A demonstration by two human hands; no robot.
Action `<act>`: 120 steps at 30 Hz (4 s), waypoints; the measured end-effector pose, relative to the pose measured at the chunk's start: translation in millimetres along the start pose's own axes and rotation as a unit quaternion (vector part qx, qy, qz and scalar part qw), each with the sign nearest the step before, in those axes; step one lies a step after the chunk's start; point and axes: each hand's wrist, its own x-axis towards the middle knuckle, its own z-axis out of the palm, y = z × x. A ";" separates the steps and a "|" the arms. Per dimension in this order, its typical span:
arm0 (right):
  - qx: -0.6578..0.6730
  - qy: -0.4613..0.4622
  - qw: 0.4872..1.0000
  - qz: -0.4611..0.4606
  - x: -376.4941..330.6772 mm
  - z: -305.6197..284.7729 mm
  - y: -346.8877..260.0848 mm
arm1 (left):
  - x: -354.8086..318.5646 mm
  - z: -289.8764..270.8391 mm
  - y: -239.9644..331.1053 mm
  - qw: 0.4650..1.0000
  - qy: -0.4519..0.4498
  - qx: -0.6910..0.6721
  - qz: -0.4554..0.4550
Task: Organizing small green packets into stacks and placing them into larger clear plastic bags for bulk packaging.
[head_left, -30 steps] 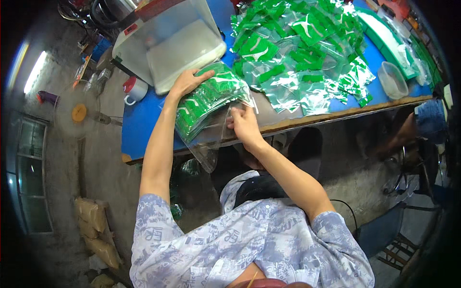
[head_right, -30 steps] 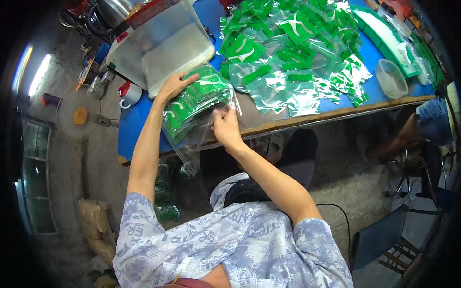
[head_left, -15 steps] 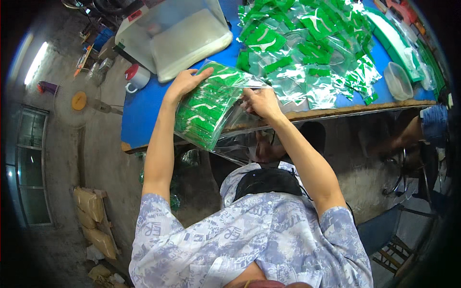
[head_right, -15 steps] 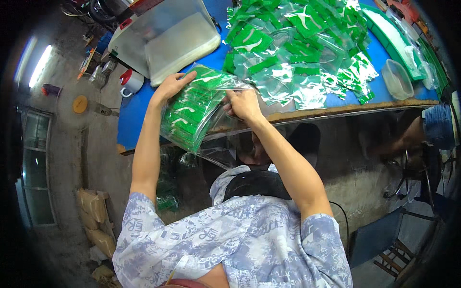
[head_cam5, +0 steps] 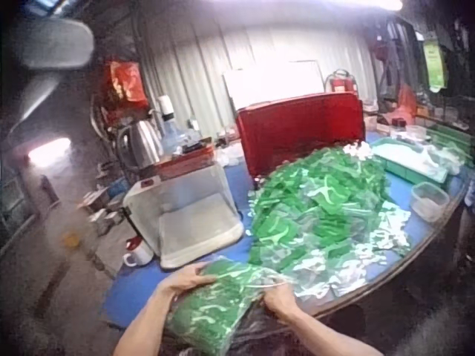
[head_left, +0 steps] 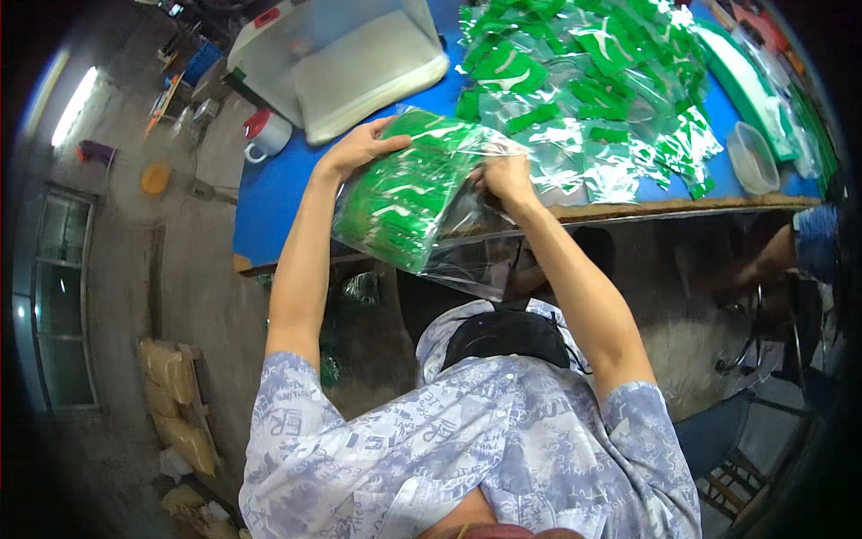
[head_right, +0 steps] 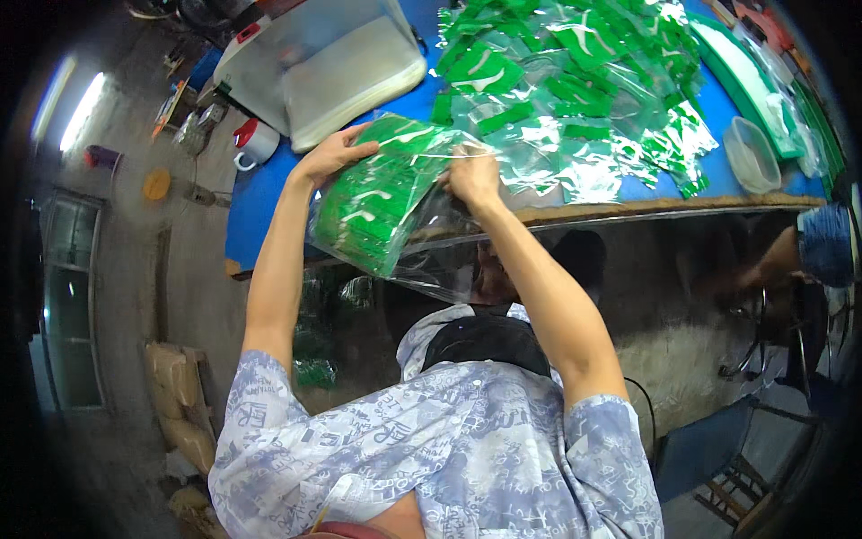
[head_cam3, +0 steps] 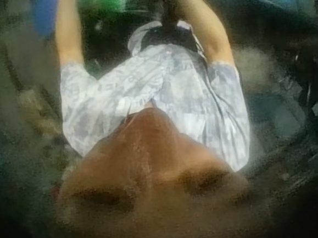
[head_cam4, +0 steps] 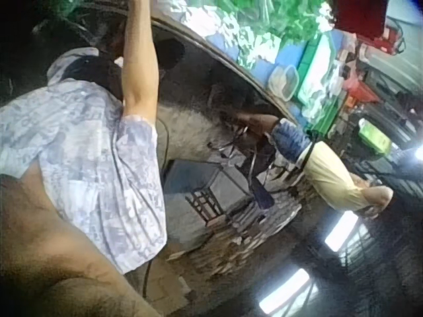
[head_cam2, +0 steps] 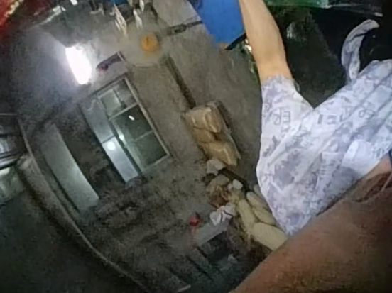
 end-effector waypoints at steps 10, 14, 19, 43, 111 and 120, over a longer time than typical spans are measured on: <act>0.066 -0.049 0.996 0.019 8.4 -11.0 -24.8 | 1.6 0.7 -5.7 0.986 -0.083 -0.144 0.015; 0.177 -0.089 0.978 0.072 -8.1 -21.4 -30.6 | -0.4 3.8 -12.0 0.982 -0.034 -0.182 0.023; 0.258 -0.195 0.942 0.092 0.7 -19.3 -45.1 | -2.9 15.1 7.5 0.984 -0.050 -0.159 0.067; -0.003 -0.101 0.991 0.085 -27.4 -2.6 -31.3 | 3.7 23.3 13.3 0.998 -0.025 0.005 0.054; -0.240 -0.469 0.781 -0.336 -131.3 48.0 -14.3 | -228.2 185.0 -91.5 0.818 0.459 -0.345 0.042; -0.282 -0.474 0.788 -0.275 -135.8 34.7 -21.7 | -225.1 184.1 -97.6 0.832 0.446 -0.328 0.045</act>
